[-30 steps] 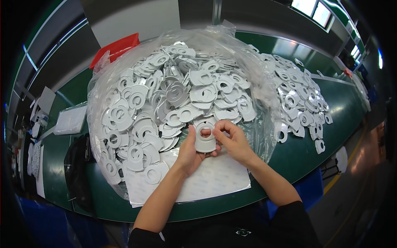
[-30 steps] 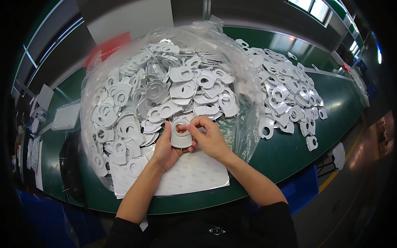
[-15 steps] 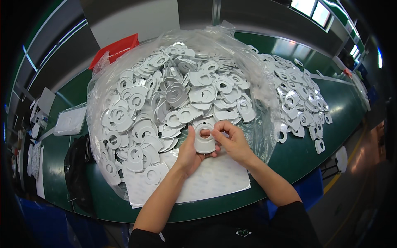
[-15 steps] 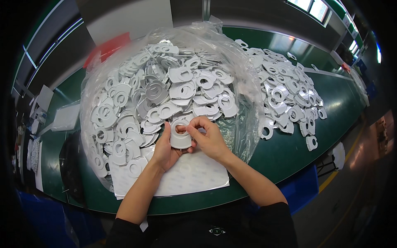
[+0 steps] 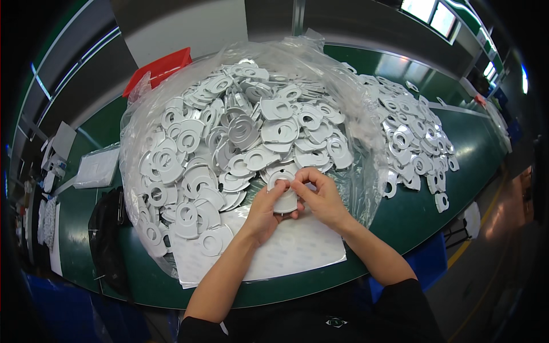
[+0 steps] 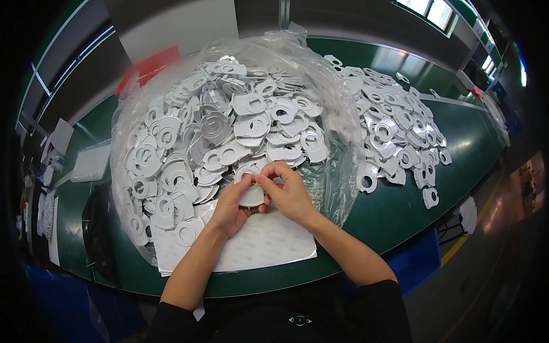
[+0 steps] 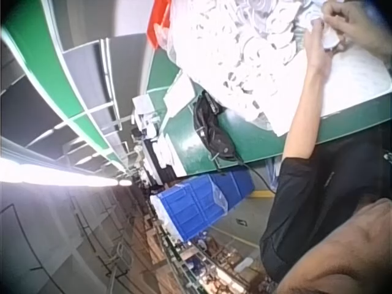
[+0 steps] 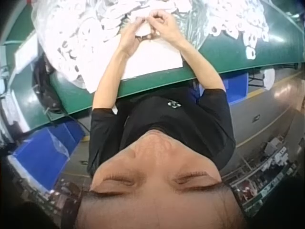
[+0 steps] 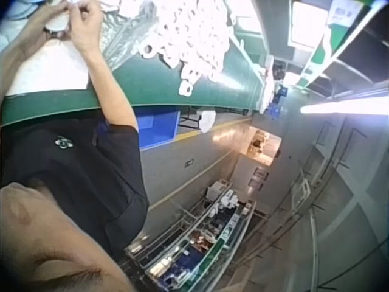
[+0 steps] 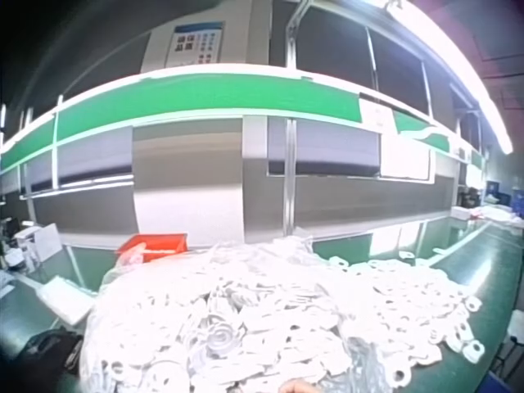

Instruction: Applying small circular stickers onto circular white components at a factory workbench.

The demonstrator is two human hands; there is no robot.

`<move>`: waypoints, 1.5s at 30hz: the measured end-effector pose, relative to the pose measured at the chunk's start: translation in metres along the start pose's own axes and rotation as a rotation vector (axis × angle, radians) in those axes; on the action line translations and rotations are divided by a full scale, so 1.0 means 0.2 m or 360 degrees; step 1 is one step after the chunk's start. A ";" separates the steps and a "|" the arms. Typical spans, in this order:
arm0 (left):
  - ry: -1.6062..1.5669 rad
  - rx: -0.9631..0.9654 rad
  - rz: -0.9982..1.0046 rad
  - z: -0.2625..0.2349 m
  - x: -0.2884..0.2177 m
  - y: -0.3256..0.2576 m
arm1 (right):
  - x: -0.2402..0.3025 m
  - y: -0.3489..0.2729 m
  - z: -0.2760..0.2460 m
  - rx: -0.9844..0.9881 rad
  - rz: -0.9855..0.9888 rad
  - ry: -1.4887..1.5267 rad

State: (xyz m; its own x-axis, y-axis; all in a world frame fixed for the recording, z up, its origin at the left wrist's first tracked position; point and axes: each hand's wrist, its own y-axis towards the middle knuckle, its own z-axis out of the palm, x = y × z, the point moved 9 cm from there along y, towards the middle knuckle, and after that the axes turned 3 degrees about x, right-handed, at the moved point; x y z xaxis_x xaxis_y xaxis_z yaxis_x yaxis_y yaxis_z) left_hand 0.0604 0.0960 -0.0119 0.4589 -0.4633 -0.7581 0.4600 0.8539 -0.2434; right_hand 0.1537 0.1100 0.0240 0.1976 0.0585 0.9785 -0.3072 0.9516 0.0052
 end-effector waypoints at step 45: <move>0.0209 0.0309 -0.0070 0.10 0.05 -0.02 | 0.26 -0.08 -0.03 -0.0455 -0.0269 -0.1549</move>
State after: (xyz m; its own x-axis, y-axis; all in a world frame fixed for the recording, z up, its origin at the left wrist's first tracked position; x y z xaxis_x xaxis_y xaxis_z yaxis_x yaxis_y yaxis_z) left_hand 0.0783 0.0835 -0.0054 0.3382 -0.4534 -0.8247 0.6208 0.7661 -0.1666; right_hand 0.1744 0.1000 0.0729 -0.6615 -0.2318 0.7133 -0.0875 0.9684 0.2336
